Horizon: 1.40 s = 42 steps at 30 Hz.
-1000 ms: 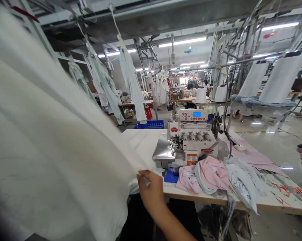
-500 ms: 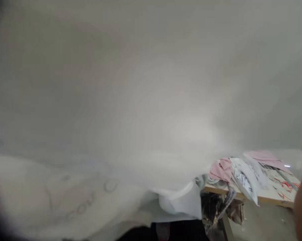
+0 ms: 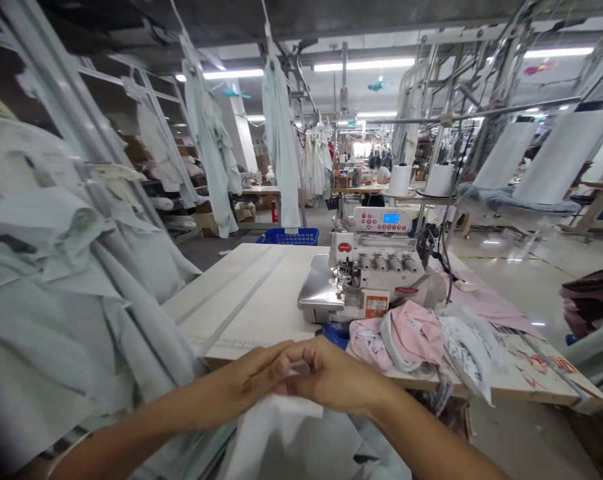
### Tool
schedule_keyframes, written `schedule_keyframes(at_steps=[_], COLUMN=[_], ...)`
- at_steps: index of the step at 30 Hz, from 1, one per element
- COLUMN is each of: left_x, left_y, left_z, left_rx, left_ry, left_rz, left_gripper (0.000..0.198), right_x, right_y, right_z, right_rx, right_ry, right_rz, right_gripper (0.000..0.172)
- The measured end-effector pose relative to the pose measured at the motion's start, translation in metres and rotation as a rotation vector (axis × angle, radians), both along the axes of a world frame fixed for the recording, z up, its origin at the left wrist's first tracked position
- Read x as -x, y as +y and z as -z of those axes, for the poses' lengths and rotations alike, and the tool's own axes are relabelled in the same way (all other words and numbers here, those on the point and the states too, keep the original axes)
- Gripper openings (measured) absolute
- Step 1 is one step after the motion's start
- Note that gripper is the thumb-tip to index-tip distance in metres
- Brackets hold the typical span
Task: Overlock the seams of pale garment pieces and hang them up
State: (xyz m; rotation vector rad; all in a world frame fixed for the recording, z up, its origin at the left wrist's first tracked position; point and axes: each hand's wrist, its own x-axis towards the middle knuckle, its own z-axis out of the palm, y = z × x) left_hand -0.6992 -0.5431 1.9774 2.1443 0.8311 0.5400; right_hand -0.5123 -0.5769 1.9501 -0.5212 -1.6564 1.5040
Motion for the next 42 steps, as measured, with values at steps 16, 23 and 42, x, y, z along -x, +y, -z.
schedule_keyframes(at_steps=[16, 23, 42], left_x=[-0.01, -0.016, -0.016], left_y=[0.055, 0.041, 0.022], left_z=[0.025, 0.025, 0.013], left_rx=[0.116, 0.172, -0.504], left_ry=[-0.177, -0.085, 0.015], left_rz=[-0.241, -0.106, -0.162], left_gripper=[0.034, 0.037, 0.028], right_x=[0.024, 0.015, 0.023], right_y=[-0.003, 0.02, 0.019], right_z=[0.075, 0.057, 0.063], right_rx=[-0.737, -0.349, -0.357], right_ry=[0.077, 0.021, 0.096], right_rz=[0.631, 0.931, 0.889], right_gripper=[0.025, 0.013, 0.019])
